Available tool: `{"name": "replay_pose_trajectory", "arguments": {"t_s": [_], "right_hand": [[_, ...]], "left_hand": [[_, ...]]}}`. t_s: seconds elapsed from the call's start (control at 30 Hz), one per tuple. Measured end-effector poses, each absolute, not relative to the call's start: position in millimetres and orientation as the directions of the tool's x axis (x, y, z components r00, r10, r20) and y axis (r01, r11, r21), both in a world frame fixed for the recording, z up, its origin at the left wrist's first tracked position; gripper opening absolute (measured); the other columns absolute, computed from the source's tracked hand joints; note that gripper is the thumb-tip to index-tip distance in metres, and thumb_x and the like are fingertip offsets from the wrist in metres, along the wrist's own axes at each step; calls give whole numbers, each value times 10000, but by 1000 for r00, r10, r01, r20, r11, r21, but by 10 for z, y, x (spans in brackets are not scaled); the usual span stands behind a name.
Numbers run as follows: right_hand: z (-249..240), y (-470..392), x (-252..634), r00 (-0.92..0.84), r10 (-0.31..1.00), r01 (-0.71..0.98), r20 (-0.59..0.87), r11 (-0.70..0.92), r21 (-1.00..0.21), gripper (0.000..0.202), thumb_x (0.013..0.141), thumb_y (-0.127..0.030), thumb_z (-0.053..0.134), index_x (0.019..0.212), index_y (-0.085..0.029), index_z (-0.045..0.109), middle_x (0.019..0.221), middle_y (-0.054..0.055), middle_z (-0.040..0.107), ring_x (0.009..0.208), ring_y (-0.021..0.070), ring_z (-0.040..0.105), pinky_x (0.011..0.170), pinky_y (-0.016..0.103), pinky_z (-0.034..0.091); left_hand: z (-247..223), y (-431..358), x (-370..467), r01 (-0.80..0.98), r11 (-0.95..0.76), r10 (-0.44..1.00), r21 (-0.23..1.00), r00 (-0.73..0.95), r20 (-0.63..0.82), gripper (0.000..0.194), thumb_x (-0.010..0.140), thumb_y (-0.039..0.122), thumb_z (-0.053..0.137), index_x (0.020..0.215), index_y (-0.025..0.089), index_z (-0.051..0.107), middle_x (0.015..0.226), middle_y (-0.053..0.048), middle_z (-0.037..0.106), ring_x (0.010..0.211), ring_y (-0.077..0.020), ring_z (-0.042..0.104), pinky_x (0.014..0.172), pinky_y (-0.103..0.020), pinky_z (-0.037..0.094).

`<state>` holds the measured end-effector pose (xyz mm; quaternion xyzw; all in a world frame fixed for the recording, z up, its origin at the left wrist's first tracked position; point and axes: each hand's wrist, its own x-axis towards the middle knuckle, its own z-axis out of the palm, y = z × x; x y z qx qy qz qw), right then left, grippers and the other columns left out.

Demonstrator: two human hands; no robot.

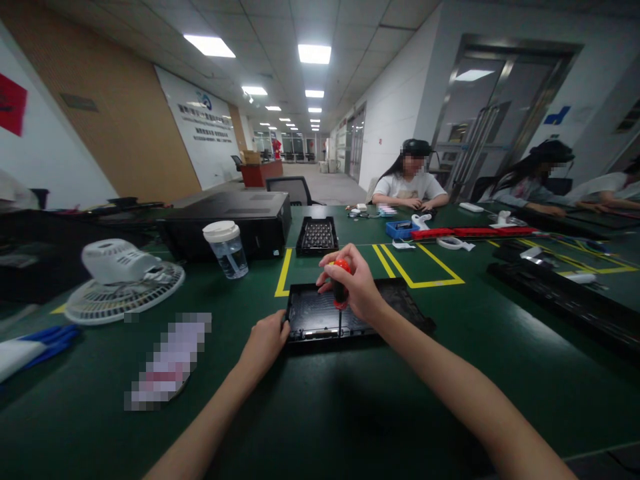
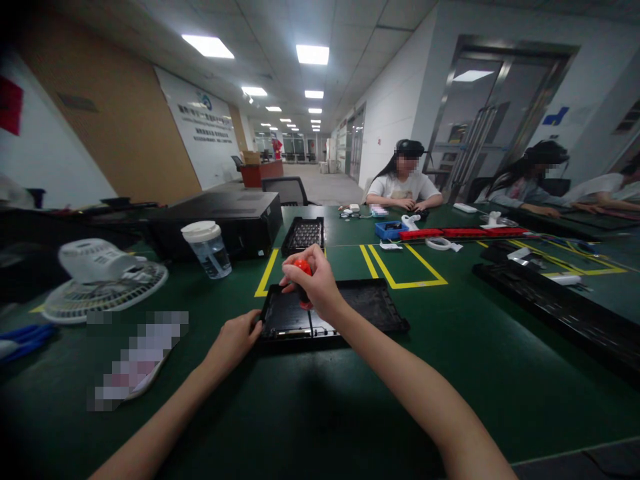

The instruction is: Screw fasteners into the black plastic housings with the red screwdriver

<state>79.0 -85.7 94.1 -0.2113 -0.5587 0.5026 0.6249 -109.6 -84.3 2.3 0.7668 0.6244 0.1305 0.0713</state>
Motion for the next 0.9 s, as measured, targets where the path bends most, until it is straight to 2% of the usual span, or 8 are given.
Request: {"name": "replay_pose_trajectory", "arguments": {"t_s": [0.07, 0.17, 0.23, 0.37, 0.5, 0.6, 0.73, 0.9], "right_hand": [[979, -803, 829, -247, 815, -393, 525, 411, -823, 217, 729, -190, 586, 771, -195, 373, 819, 0, 650, 652, 121, 625, 624, 298, 521], [1037, -709, 892, -399, 706, -379, 585, 455, -806, 129, 733, -179, 559, 762, -174, 433, 878, 57, 681, 863, 165, 633, 872, 401, 445], [1060, -655, 922, -497, 661, -389, 562, 410, -825, 91, 742, -204, 560, 781, -153, 496, 938, 90, 675, 922, 188, 626, 916, 436, 414], [1031, -562, 956, -627, 621, -435, 471, 223, -872, 169, 752, -279, 594, 828, -145, 524, 911, 77, 664, 731, 195, 669, 652, 385, 533], [968, -501, 980, -592, 629, -512, 503, 188, -838, 249, 726, -327, 641, 682, -152, 470, 575, -44, 564, 383, 74, 512, 363, 182, 394], [962, -499, 997, -589, 618, -564, 520, 145, -813, 257, 757, -364, 577, 651, -149, 485, 503, -63, 477, 335, 47, 410, 334, 164, 322], [981, -533, 1002, -606, 609, -576, 512, 108, -810, 261, 782, -346, 426, 647, -142, 516, 517, -27, 489, 356, 80, 438, 345, 204, 338], [961, -602, 938, -600, 620, -564, 505, 120, -817, 233, 771, -297, 411, 675, -126, 539, 513, -19, 497, 348, 78, 432, 338, 195, 325]], "left_hand": [[20, -840, -1098, 941, -207, 977, 267, 183, 112, 304, 866, 234, 373, 1090, 147, 560, 929, -89, 674, 841, -191, 635, 749, -263, 438], [5, -828, -1106, 942, -210, 976, 262, 185, 114, 303, 864, 231, 377, 1091, 149, 560, 924, -87, 674, 846, -196, 633, 739, -265, 438], [-5, -820, -1111, 941, -213, 975, 264, 188, 118, 304, 861, 228, 382, 1095, 148, 559, 945, -89, 672, 857, -200, 632, 741, -269, 438], [-14, -812, -1117, 941, -209, 976, 267, 185, 114, 311, 859, 229, 385, 1106, 149, 556, 932, -87, 676, 843, -194, 635, 741, -268, 440], [-24, -812, -1126, 935, -223, 972, 274, 192, 134, 323, 863, 236, 373, 1114, 143, 554, 930, -92, 676, 846, -193, 636, 745, -271, 445], [-39, -806, -1133, 936, -222, 972, 272, 190, 136, 325, 862, 235, 375, 1120, 142, 551, 938, -92, 674, 858, -190, 636, 758, -269, 446], [-54, -800, -1133, 936, -229, 970, 266, 198, 139, 325, 861, 239, 379, 1119, 135, 547, 950, -95, 671, 862, -190, 634, 764, -269, 447], [-42, -810, -1124, 935, -233, 969, 268, 199, 148, 321, 860, 239, 372, 1103, 137, 553, 932, -91, 673, 848, -195, 634, 763, -281, 450]]}}
